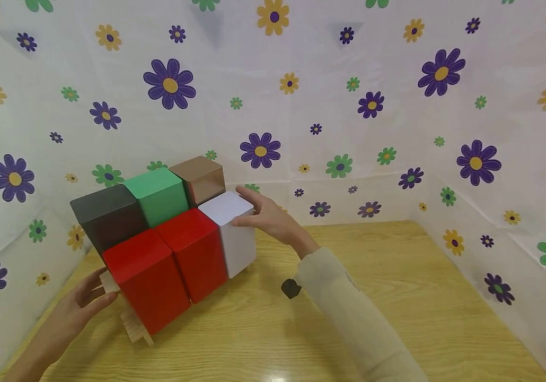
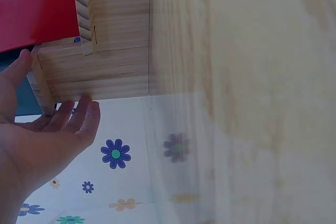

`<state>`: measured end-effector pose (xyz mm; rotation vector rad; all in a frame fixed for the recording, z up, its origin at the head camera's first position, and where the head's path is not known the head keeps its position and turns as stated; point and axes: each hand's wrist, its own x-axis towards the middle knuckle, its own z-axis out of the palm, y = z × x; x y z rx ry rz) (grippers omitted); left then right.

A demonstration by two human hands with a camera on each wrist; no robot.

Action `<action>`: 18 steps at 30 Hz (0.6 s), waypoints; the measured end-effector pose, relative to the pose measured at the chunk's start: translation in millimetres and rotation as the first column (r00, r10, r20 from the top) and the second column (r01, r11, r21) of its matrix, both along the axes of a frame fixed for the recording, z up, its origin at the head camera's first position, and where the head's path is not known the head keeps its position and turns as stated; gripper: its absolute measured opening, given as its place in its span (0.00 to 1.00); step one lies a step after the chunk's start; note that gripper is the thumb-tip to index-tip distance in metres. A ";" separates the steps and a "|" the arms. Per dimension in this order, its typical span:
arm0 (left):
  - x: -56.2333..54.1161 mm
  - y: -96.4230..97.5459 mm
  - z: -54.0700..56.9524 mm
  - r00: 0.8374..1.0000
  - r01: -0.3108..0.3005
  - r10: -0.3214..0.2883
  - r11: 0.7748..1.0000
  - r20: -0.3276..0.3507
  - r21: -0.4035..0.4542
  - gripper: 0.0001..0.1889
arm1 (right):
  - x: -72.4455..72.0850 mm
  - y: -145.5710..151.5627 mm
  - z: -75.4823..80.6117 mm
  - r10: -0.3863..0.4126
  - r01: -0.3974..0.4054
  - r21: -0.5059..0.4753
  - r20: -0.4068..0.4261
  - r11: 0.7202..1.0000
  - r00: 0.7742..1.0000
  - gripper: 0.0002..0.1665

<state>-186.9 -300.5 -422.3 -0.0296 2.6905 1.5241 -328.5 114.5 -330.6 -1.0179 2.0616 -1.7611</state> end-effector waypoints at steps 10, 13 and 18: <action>2.7 3.5 1.0 1.000 -0.008 0.008 1.000 -0.007 -0.006 0.45 | -8.3 -6.5 -6.4 -0.025 0.024 0.017 0.040 1.000 0.999 0.48; 2.1 3.7 0.6 1.000 -0.021 0.021 1.000 0.009 -0.005 0.46 | -8.7 -7.2 -7.2 -0.040 0.038 0.046 0.039 0.998 0.998 0.48; 2.3 3.0 -0.9 1.000 -0.024 0.024 1.000 0.018 0.010 0.45 | -7.6 -5.7 -5.4 -0.074 0.075 0.096 -0.005 0.993 0.997 0.47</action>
